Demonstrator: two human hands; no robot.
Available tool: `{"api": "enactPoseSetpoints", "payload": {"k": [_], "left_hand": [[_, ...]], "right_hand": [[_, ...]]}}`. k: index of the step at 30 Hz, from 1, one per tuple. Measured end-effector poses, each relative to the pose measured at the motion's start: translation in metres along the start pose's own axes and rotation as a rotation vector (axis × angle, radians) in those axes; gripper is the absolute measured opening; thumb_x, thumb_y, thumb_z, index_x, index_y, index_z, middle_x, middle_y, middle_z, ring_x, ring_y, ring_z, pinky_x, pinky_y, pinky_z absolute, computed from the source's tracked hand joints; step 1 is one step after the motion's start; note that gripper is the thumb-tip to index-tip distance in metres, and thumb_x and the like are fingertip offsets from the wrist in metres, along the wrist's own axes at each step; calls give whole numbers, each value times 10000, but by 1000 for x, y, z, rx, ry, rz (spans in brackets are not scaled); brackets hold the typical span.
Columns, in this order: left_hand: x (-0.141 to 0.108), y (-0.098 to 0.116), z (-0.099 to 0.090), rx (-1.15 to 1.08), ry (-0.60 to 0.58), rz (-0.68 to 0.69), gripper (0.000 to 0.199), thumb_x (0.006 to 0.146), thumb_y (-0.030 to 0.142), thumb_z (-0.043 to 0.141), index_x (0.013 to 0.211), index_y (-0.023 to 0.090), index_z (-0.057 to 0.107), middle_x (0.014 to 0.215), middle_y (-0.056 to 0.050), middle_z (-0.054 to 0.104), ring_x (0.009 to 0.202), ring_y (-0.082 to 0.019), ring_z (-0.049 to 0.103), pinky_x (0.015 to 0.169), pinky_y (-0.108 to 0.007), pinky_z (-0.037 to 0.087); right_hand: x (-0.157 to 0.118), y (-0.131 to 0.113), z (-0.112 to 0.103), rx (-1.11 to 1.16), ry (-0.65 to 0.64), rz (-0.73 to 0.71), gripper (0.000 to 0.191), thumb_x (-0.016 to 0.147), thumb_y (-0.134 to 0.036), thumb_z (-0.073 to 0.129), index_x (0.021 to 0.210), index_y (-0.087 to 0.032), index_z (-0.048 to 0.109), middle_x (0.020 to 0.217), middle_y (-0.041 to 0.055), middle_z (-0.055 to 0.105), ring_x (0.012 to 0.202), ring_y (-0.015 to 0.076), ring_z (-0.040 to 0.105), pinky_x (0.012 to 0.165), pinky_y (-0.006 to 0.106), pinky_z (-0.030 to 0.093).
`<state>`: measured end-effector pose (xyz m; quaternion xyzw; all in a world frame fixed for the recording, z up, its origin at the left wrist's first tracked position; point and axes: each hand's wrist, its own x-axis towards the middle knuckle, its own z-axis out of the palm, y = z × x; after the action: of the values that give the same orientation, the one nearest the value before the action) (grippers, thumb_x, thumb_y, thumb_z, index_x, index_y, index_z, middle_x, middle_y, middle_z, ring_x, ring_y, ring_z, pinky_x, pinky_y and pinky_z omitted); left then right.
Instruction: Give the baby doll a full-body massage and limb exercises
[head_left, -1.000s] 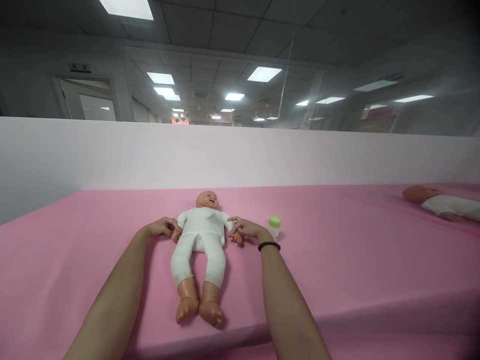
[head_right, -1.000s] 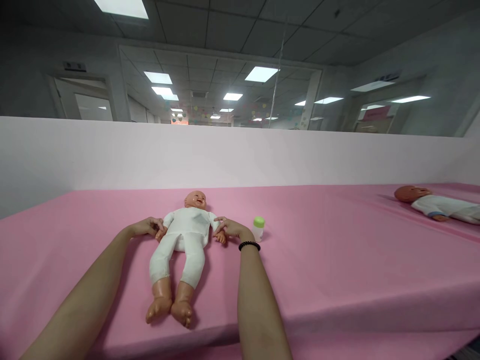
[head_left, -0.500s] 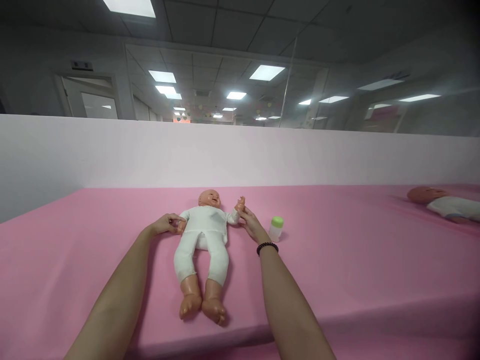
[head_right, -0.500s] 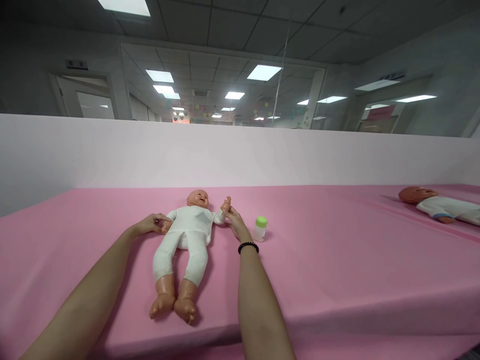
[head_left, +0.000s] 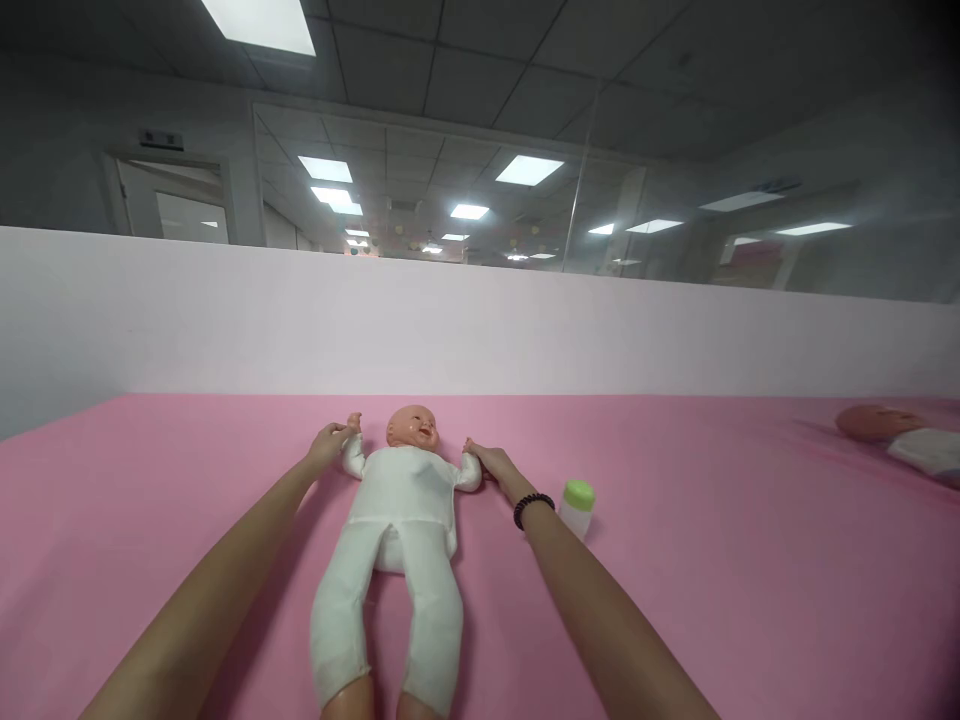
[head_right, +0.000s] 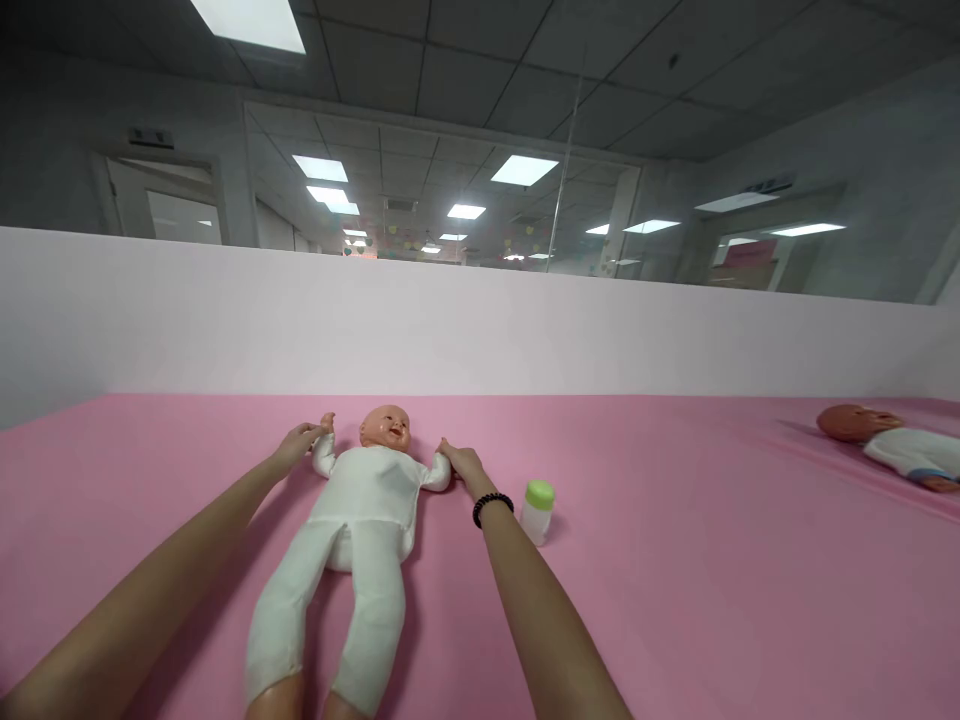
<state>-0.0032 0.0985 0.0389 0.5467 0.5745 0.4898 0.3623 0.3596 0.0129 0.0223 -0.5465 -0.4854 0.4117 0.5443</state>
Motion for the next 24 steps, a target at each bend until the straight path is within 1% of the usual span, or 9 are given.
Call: {"api": "enactPoseSetpoints", "payload": {"k": [4,7,11,13,14,17,20,22,24], "left_hand": [[28,-8,-2,120,-72,-151,429,597,563,839,719,204,638,692,-107,698,774,-357,687,624,-365,464],[42,-12,-9,89,-119,-176,415,613,581,837,684,223,639,591,-80,649,719,-353,682,602,-360,457],[40,-23,-19,91,-307,-181,457,594,606,850,759,205,704,684,-86,702,710,-317,682,611,-351,480],[27,-30,-22,46,-324,-144,529,650,657,795,871,181,726,837,-114,746,803,-319,694,662,-357,507],[19,-33,-24,10,-275,-114,555,685,673,762,923,173,723,914,-123,753,868,-320,695,703,-361,521],[-9,-39,-31,-104,-25,-50,556,735,669,719,996,178,689,1061,-126,737,1014,-314,679,819,-373,543],[-39,-40,-41,-137,130,56,492,759,634,724,1027,229,648,1119,-108,713,1048,-306,677,852,-389,557],[-58,-40,-50,-34,166,284,396,803,560,725,1035,259,615,1075,-81,703,1003,-278,679,830,-384,564],[-76,-37,-57,152,107,634,298,861,397,709,1089,252,581,1019,-59,693,942,-237,683,799,-361,570]], "right_hand": [[10,2,-1,-31,-38,55,399,721,-571,795,663,-208,639,524,1,517,538,157,477,526,284,414],[11,4,0,-66,-28,81,389,708,-557,808,627,-221,630,504,-1,492,521,153,445,507,289,374],[6,4,-1,-108,20,127,399,707,-535,781,576,-216,580,549,7,526,547,153,451,524,291,344],[0,3,-3,-66,20,73,353,710,-517,755,623,-201,621,637,25,601,619,169,516,581,294,395],[-4,2,-4,-37,25,27,332,710,-513,745,682,-193,662,713,40,650,684,187,561,631,301,434],[-22,3,-11,2,92,-141,388,727,-526,730,911,-185,722,974,94,722,901,257,638,796,353,509],[-47,5,-21,-132,149,-409,386,782,-456,728,1085,-221,680,1085,118,702,941,284,649,833,407,534],[-64,5,-28,-340,117,-720,381,794,-304,745,1156,-246,641,1103,116,677,983,281,637,871,415,533],[-77,3,-33,-503,-18,-1063,393,792,-158,684,1171,-227,602,1050,106,654,963,260,620,839,401,534]]}}
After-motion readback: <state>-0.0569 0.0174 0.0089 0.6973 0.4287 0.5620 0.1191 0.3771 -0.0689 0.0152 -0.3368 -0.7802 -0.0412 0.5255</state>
